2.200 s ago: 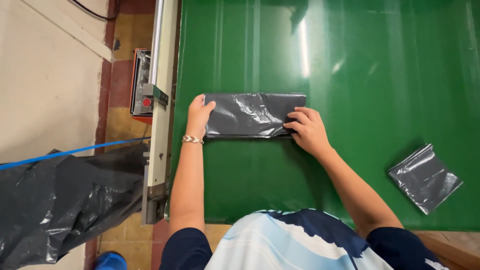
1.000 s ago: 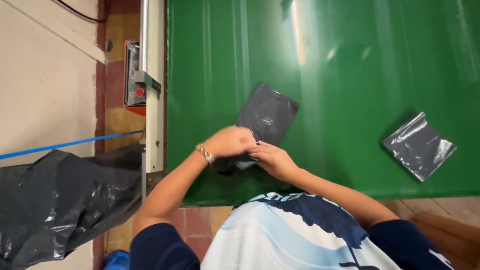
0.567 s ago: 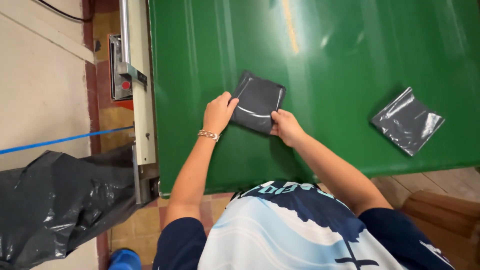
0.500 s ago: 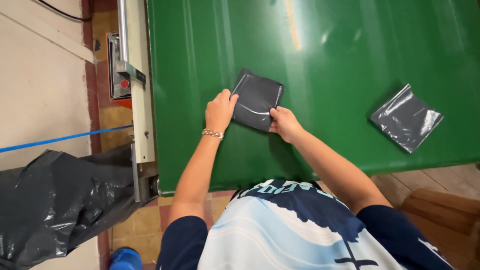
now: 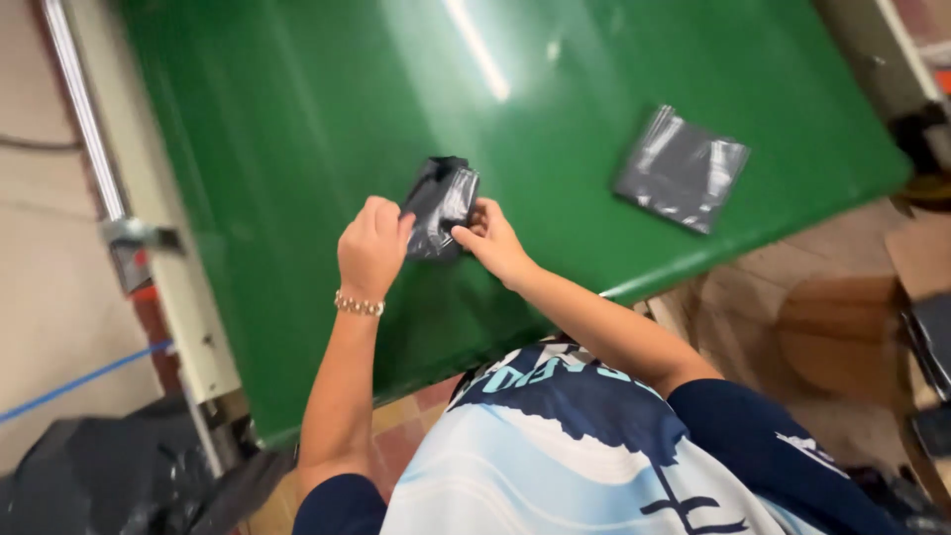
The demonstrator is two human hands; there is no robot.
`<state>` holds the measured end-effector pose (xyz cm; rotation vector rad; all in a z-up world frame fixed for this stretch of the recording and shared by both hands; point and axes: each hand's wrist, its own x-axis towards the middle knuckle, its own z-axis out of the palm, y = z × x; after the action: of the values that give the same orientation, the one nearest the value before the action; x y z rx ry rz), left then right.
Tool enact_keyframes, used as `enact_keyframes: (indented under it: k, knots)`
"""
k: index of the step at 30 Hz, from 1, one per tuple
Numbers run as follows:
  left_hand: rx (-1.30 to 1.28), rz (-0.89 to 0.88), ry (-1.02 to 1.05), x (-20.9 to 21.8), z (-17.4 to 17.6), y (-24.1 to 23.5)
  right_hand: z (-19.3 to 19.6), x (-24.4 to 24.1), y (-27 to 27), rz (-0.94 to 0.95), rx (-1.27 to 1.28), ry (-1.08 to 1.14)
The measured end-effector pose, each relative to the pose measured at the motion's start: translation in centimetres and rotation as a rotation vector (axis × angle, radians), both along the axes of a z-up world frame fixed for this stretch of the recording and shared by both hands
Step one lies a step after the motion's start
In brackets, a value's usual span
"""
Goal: Folding plastic bags on a conveyor belt and stacking them into a crate for packaging.
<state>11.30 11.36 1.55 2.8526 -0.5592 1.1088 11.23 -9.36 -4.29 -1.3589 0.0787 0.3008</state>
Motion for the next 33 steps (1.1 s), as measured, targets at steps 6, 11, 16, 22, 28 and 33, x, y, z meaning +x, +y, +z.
enact_keyframes:
  k: [6,11,16,22,28,33]
  knots:
    - [-0.247,-0.272,-0.012,1.8,3.2,-14.3,3.4,0.3,-17.1,-0.198,-0.116,-0.31]
    - [-0.48,-0.176,0.199,5.4,2.3,-26.8,9.9,-0.5,-27.2,-0.318,-0.096,-0.37]
    - [-0.509,-0.077,0.445,6.6,0.7,-33.7,7.0,0.6,-32.9,-0.367,-0.359,-0.259]
    - [-0.344,0.112,0.507,7.8,-4.0,-35.7,5.7,1.8,-34.6,-0.303,-0.537,-0.195]
    - [-0.182,0.155,0.268,8.3,-4.6,-35.7,5.4,2.5,-35.1,-0.175,-0.966,-0.092]
    - [-0.292,-0.007,0.591,8.8,-3.3,-35.9,5.9,3.6,-37.1,-0.071,-1.454,-0.522]
